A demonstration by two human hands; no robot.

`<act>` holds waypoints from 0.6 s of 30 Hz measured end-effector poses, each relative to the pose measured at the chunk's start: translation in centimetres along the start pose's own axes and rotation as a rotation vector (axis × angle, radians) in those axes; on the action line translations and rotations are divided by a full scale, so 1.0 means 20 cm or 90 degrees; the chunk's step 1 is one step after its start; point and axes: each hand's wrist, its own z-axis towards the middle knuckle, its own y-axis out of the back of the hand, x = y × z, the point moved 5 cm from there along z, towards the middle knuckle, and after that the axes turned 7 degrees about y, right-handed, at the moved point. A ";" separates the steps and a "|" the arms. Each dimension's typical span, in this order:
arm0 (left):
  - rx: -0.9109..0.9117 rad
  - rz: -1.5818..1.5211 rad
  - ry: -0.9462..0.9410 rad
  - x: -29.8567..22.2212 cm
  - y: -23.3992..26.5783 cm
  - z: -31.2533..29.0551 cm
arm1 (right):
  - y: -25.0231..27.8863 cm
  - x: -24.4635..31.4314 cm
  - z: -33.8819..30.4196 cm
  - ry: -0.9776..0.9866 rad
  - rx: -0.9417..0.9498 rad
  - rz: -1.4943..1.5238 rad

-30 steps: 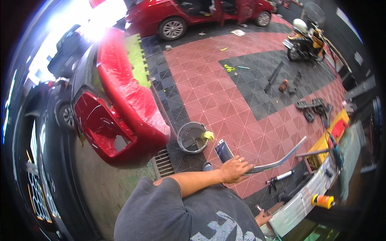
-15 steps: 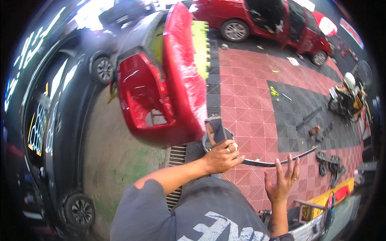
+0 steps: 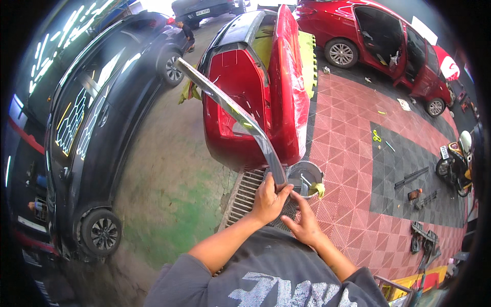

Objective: The person handles a red car bumper and several chrome trim pieces in a garage. They repeatedly pick up, position, and press the trim pieces onto the bumper to check fitment, then remove them and repeat the process on different sections of the bumper.

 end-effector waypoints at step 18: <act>0.153 -0.144 0.132 0.13 0.53 1.01 | -0.66 -0.04 1.03 -0.069 -0.335 0.037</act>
